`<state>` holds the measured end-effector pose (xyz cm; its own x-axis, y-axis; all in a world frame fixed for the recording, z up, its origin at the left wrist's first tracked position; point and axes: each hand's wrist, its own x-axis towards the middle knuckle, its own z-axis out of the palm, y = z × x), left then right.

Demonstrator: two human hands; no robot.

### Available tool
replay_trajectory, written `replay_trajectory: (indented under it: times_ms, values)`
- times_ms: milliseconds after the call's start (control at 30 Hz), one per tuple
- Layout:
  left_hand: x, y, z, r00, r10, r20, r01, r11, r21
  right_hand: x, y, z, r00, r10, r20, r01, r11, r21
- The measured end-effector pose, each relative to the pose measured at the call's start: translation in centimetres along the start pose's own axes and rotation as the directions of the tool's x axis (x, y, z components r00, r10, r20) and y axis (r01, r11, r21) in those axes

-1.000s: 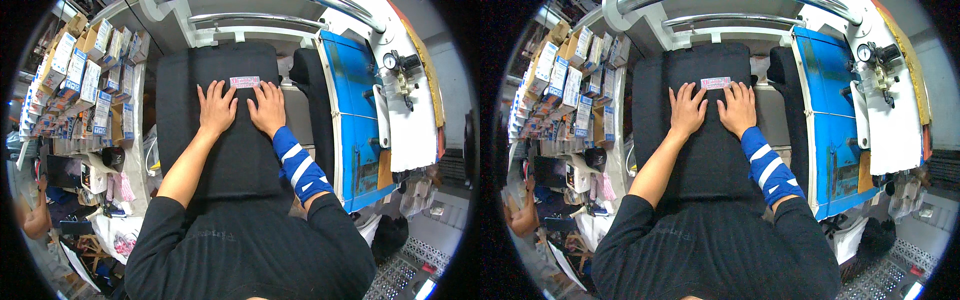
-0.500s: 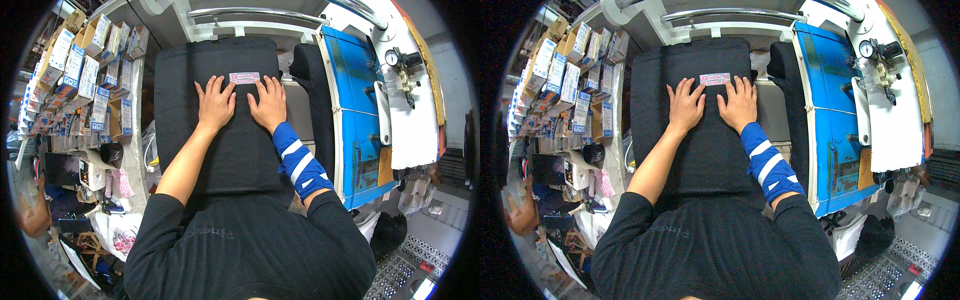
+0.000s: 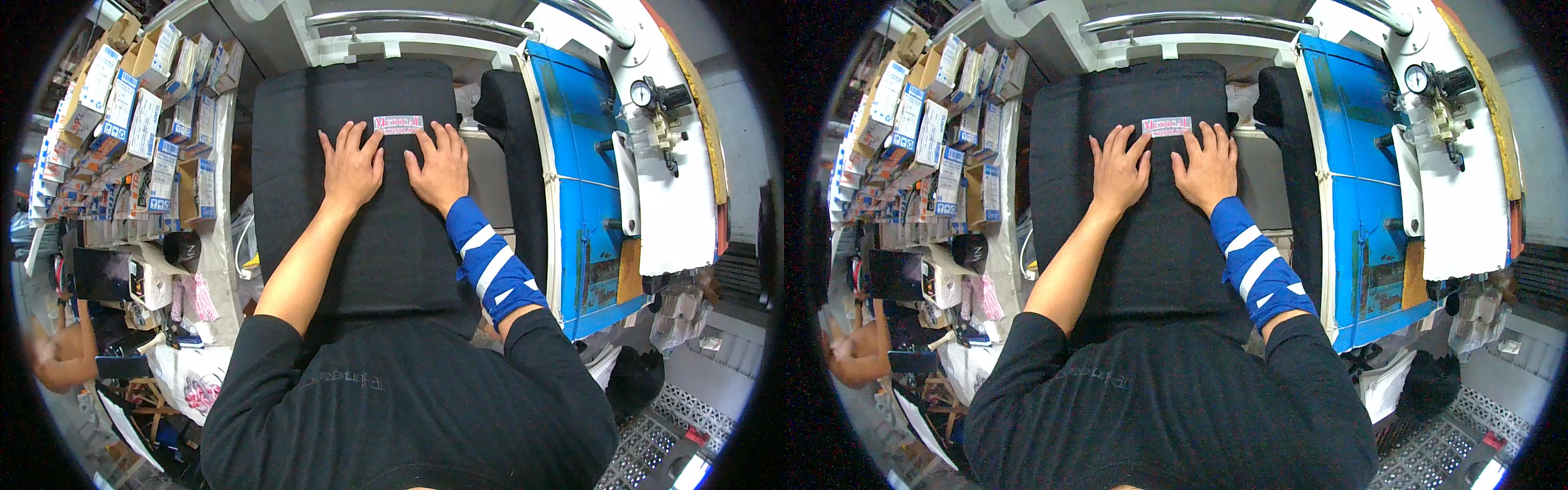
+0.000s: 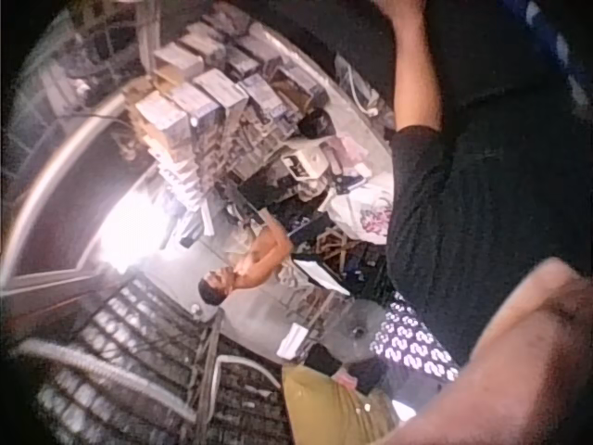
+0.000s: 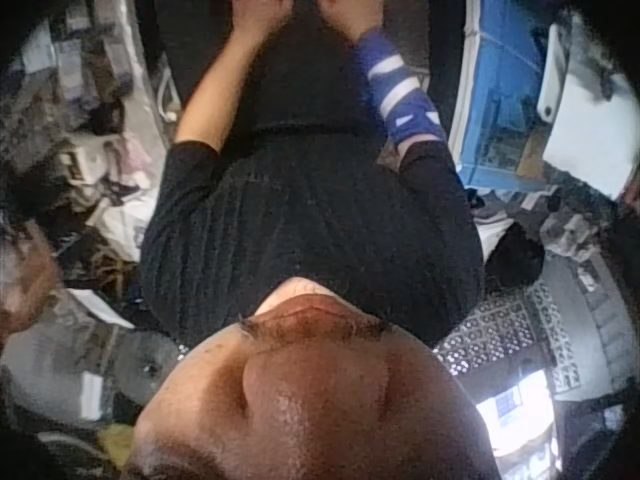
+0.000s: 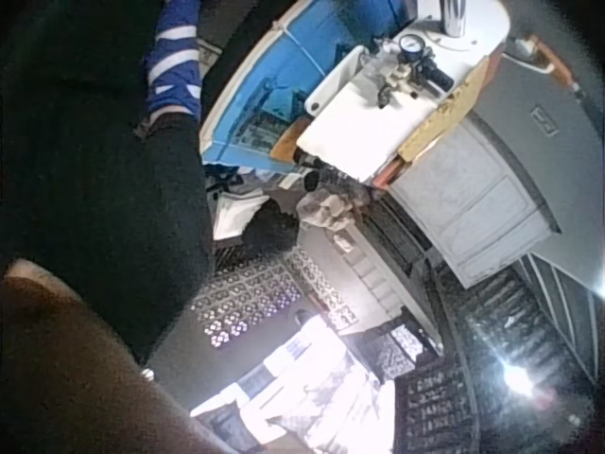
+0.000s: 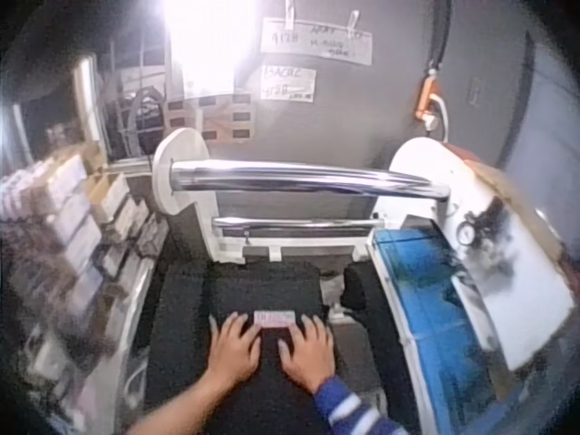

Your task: The person places a black t-shirt on a heat press, aligns a transfer sheet with a medical technology design, and closes the press. After opening the press, the person removes the t-shirt and places it on a nearby table, then repeats the process with another t-shirt.

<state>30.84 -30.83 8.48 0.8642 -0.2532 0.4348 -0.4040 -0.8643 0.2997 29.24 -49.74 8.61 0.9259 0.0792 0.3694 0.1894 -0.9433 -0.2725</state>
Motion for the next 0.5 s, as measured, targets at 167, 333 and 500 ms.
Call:
replay_trajectory:
  times_ms: [167, 333, 500]
  values:
    - [-0.02, -0.06, 0.04, 1.000, -0.001, 0.006, 0.001, 1.000, 0.000, 0.00, 0.02, 0.09, 1.000, 0.005, 0.005, -0.005, 1.000, 0.012]
    - [-0.06, -0.11, 0.10, 1.000, 0.003, 0.004, -0.003, 1.000, 0.008, 0.00, 0.04, 0.13, 1.000, 0.009, 0.001, -0.009, 1.000, 0.023]
    - [-0.05, -0.09, 0.06, 1.000, 0.004, 0.003, -0.004, 1.000, 0.011, 0.04, 0.03, 0.09, 1.000, 0.008, 0.000, -0.008, 1.000, 0.022]
